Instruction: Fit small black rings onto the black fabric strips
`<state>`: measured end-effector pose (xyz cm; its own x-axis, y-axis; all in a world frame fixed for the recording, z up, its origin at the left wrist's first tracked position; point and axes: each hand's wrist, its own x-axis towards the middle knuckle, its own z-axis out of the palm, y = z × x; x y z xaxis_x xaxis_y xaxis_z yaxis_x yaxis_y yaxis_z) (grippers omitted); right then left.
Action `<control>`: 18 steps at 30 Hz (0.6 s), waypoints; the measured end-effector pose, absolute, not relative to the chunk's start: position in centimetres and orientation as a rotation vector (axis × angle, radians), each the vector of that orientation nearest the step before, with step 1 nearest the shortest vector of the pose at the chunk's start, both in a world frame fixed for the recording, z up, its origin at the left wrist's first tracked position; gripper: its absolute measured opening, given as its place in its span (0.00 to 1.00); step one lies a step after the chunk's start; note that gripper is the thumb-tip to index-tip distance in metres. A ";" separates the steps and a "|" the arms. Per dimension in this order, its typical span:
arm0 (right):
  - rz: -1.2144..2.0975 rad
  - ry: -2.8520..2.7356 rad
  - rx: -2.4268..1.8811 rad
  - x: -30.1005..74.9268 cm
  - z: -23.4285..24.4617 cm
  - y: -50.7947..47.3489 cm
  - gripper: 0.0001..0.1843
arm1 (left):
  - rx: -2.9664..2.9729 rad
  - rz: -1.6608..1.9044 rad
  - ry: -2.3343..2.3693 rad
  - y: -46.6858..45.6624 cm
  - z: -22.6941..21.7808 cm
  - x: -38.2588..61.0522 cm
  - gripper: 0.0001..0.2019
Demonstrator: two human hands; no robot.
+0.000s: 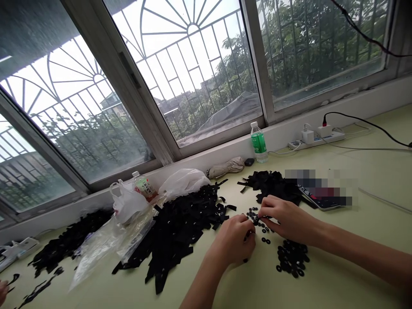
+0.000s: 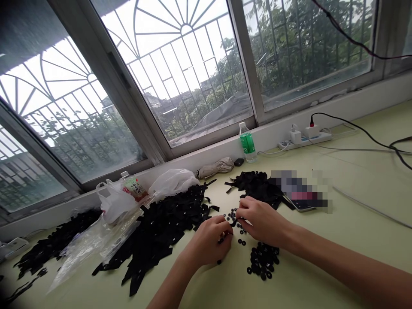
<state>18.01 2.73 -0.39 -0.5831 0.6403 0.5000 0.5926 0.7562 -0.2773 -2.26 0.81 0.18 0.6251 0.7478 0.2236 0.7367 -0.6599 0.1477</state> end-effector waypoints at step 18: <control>0.142 -2.487 -0.976 17.8 -1.3 2.7 0.12 | 2.798 0.404 1.275 0.8 0.2 -2.3 0.07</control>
<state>17.82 2.73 -1.34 -0.6411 0.6660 0.3814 0.6184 0.7426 -0.2572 -2.33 0.77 0.23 0.6281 0.7468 0.2185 0.7362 -0.6613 0.1440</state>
